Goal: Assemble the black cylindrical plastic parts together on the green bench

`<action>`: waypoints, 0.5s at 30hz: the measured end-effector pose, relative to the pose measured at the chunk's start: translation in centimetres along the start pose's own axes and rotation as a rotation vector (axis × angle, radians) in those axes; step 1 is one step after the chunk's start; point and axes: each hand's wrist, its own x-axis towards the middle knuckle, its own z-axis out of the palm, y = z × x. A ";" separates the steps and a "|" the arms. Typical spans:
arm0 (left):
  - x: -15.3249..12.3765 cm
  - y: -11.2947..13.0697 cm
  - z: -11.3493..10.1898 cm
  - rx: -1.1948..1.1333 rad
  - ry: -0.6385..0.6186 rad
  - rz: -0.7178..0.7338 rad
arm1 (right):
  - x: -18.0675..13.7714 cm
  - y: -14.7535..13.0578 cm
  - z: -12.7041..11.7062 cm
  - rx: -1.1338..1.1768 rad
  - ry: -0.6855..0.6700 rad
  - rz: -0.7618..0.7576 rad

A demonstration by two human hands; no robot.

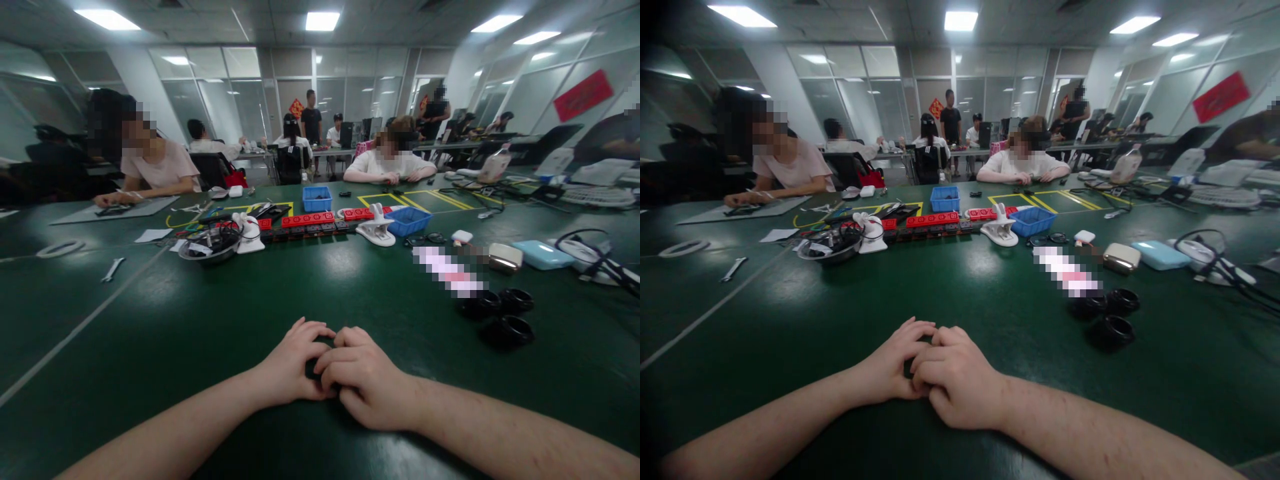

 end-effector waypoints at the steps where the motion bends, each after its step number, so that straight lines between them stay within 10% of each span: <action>1: 0.0 0.0 0.0 0.000 -0.003 -0.002 | -0.1 0.1 0.2 -0.017 0.015 -0.018; 15: -0.1 -0.1 0.0 -0.002 0.020 0.019 | -0.3 -0.6 -1.5 -0.108 0.239 -0.095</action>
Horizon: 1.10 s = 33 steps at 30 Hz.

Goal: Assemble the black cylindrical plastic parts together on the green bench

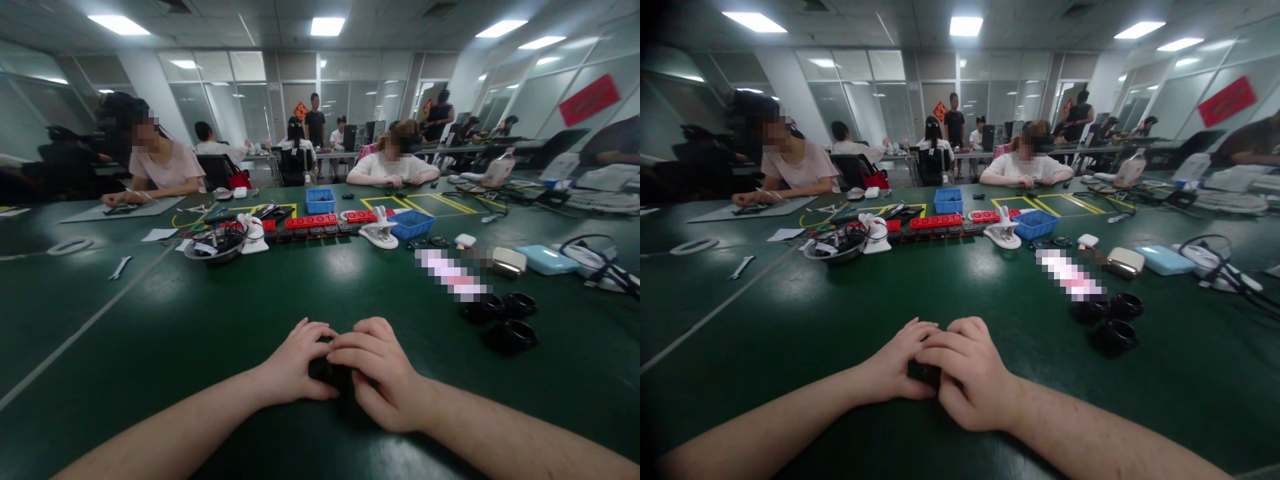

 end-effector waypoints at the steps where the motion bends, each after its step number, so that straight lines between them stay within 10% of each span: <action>1: 0.0 0.0 -0.1 -0.005 -0.003 -0.003 | 0.0 0.0 0.0 -0.018 0.002 0.041; 15: -0.1 -0.1 -0.1 -0.003 -0.020 -0.009 | -0.2 0.3 1.4 -0.200 -0.139 0.235; 33: 0.0 0.0 0.1 0.013 -0.008 -0.013 | -0.2 0.2 0.9 -0.051 -0.362 0.031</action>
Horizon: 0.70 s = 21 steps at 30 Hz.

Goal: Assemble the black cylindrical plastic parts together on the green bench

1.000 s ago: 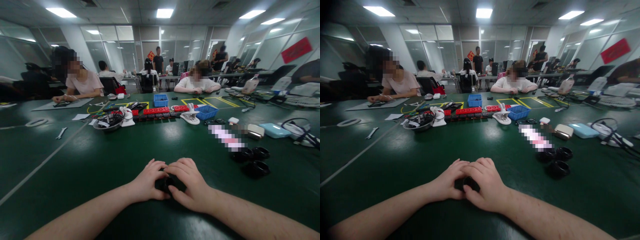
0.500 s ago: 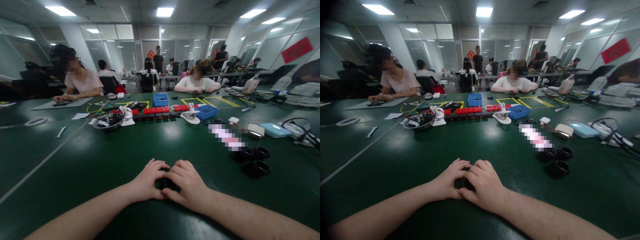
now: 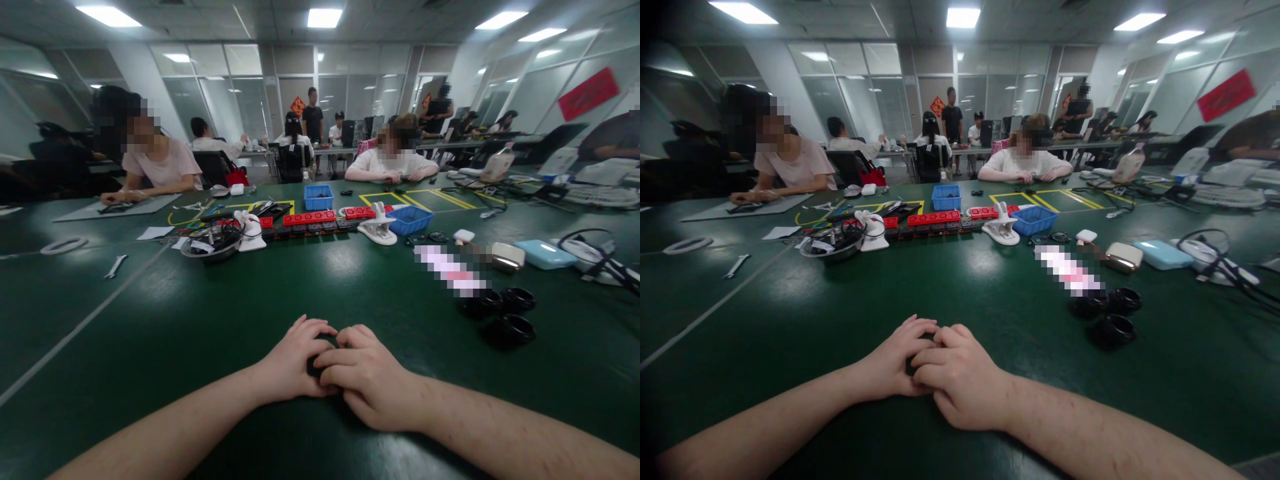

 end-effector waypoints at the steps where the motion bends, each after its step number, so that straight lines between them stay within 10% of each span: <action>1: 0.0 -0.1 0.1 0.005 0.000 0.001 | 0.0 0.0 0.2 -0.005 0.018 -0.009; 12: -0.1 -0.1 0.0 -0.007 -0.008 0.014 | -0.5 -0.5 -0.5 -0.110 0.167 -0.097; 21: -0.1 0.1 -0.3 -0.017 -0.016 0.002 | -0.4 -0.4 -0.3 -0.138 0.342 0.168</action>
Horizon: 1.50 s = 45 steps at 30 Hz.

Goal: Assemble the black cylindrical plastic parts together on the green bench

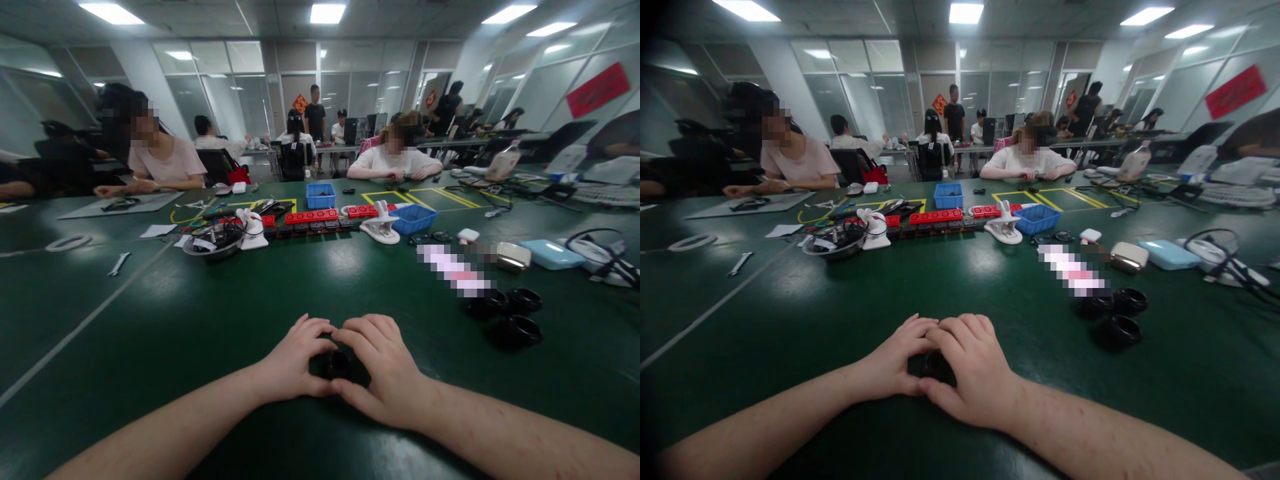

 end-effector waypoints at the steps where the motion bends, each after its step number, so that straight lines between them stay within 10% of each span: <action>1: 0.0 0.0 0.0 -0.002 -0.004 -0.001 | 0.0 0.1 0.2 0.001 -0.020 0.020; 23: 0.1 0.0 0.2 0.009 0.007 -0.006 | 0.2 0.3 0.4 0.262 -0.278 -0.050; 37: 0.1 -0.1 0.2 0.013 0.010 0.004 | -0.2 0.5 0.5 0.266 -0.071 -0.164; 45: 0.0 -0.4 0.3 0.001 0.011 0.005 | -0.1 0.5 0.2 0.127 -0.027 0.046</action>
